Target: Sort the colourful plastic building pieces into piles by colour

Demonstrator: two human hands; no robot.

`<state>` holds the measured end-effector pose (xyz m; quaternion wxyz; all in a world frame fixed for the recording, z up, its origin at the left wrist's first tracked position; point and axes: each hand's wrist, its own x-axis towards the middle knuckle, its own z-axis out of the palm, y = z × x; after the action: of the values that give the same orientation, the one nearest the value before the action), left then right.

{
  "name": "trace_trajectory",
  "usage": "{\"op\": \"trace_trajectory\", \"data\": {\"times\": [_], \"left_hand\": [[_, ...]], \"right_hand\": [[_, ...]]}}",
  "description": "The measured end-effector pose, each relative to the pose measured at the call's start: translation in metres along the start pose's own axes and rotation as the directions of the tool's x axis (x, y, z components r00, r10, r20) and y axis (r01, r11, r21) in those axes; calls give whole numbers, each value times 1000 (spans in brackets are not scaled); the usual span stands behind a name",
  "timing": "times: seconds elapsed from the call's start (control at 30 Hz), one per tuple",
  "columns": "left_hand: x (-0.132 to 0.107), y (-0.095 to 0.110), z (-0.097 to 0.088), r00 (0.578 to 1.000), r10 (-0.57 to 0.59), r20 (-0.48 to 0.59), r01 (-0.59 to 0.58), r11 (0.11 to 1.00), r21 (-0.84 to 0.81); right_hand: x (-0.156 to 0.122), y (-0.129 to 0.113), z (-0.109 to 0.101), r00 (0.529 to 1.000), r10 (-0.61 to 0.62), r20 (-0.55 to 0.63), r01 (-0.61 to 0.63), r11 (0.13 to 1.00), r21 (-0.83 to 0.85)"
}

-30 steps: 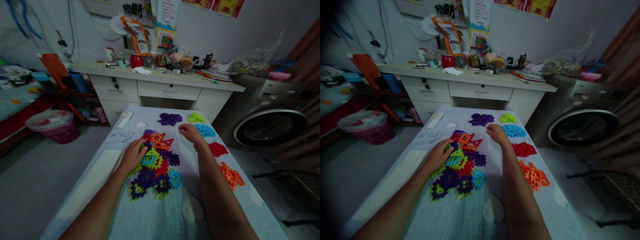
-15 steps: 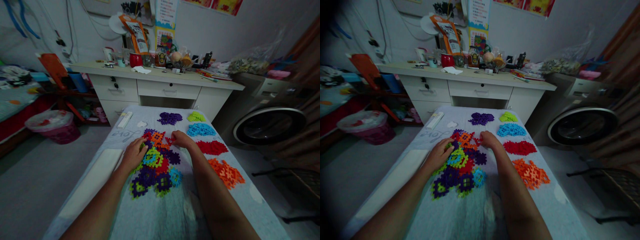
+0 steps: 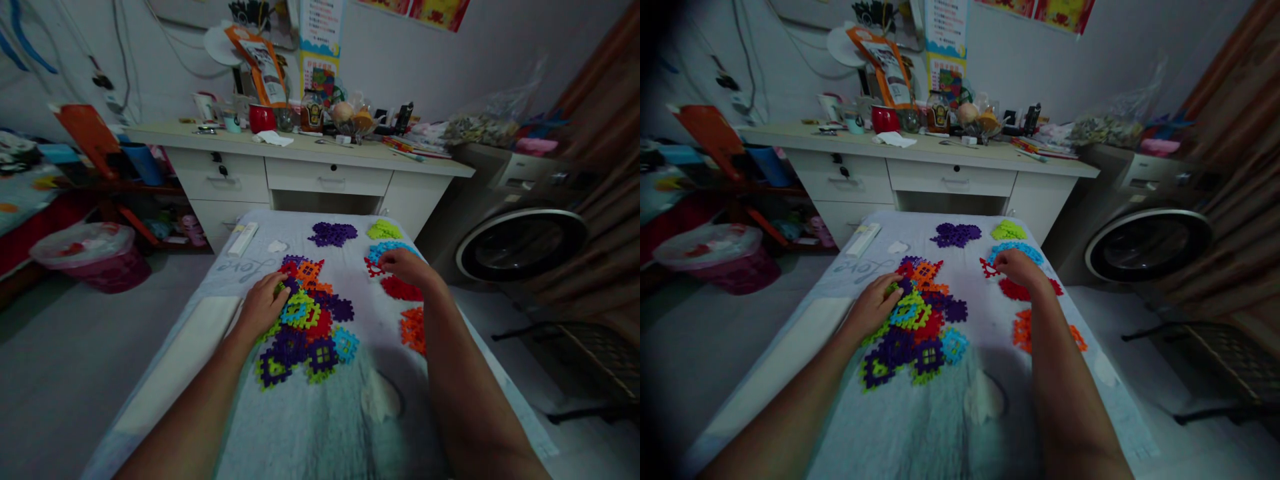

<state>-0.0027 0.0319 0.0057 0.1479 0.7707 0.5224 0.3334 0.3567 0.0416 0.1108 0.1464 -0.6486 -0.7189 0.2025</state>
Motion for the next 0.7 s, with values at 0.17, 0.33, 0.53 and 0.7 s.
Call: {"op": "trace_trajectory", "data": {"times": [0.17, 0.33, 0.53, 0.7], "left_hand": [[1, 1, 0, 1000, -3, 6, 3, 1000, 6], [1, -4, 2, 1000, 5, 9, -5, 1000, 17], [2, -7, 3, 1000, 5, 8, -5, 1000, 27], [1, -6, 3, 1000, 16, 9, -16, 999, 31]], "right_hand": [[-30, 46, -13, 979, 196, -62, -198, 980, -26], [-46, 61, -5, 946, 272, -175, -283, 958, -39], [-54, 58, 3, 899, 340, -276, -401, 892, -207], [-62, 46, 5, 880, 349, -322, -439, 857, -270]]}}
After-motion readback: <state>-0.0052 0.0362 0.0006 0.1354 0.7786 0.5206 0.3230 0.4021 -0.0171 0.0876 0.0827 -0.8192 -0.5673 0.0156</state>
